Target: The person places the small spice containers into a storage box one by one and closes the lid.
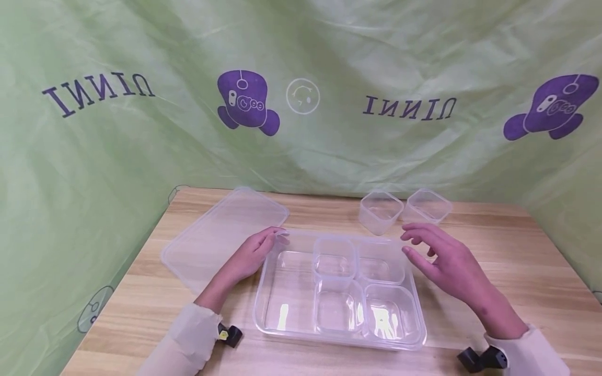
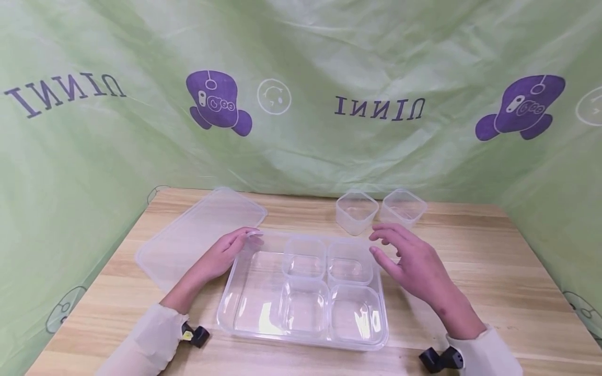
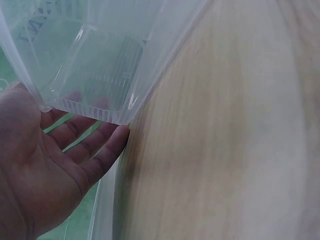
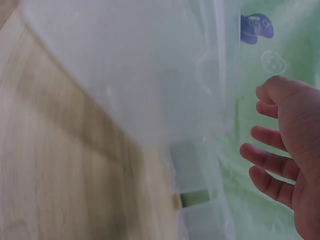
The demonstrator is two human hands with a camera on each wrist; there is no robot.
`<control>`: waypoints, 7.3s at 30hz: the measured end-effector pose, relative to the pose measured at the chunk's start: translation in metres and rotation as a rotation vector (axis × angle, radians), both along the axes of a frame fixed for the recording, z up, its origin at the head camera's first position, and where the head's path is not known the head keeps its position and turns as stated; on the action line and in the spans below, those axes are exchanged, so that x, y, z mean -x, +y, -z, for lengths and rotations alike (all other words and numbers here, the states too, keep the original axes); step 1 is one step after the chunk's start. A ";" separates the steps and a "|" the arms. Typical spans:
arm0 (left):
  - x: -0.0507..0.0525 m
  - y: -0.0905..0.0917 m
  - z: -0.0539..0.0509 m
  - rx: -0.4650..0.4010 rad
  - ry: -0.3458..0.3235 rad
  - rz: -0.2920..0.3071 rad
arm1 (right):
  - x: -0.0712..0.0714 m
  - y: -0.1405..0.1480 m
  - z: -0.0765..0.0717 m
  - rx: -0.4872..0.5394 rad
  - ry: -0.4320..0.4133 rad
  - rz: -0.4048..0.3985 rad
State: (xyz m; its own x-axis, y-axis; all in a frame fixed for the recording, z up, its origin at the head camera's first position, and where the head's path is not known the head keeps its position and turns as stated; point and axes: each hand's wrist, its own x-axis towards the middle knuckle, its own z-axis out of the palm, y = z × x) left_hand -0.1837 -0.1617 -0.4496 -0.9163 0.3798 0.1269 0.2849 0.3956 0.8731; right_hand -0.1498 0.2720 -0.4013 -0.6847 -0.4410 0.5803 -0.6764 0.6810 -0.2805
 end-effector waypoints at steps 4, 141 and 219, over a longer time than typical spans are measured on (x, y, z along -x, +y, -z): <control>0.000 0.000 -0.001 -0.003 0.004 -0.006 | 0.008 0.008 0.004 -0.021 0.014 0.070; 0.003 0.001 0.001 0.001 -0.014 0.015 | 0.037 0.050 -0.027 0.105 -0.163 0.411; 0.002 0.001 -0.001 -0.001 -0.018 0.002 | -0.002 -0.080 -0.050 0.046 0.039 -0.040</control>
State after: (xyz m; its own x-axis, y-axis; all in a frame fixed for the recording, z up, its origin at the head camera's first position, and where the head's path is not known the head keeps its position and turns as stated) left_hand -0.1855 -0.1603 -0.4488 -0.9177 0.3814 0.1110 0.2701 0.3941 0.8785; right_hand -0.1479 0.1921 -0.3517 -0.6434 -0.4397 0.6267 -0.7140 0.6400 -0.2840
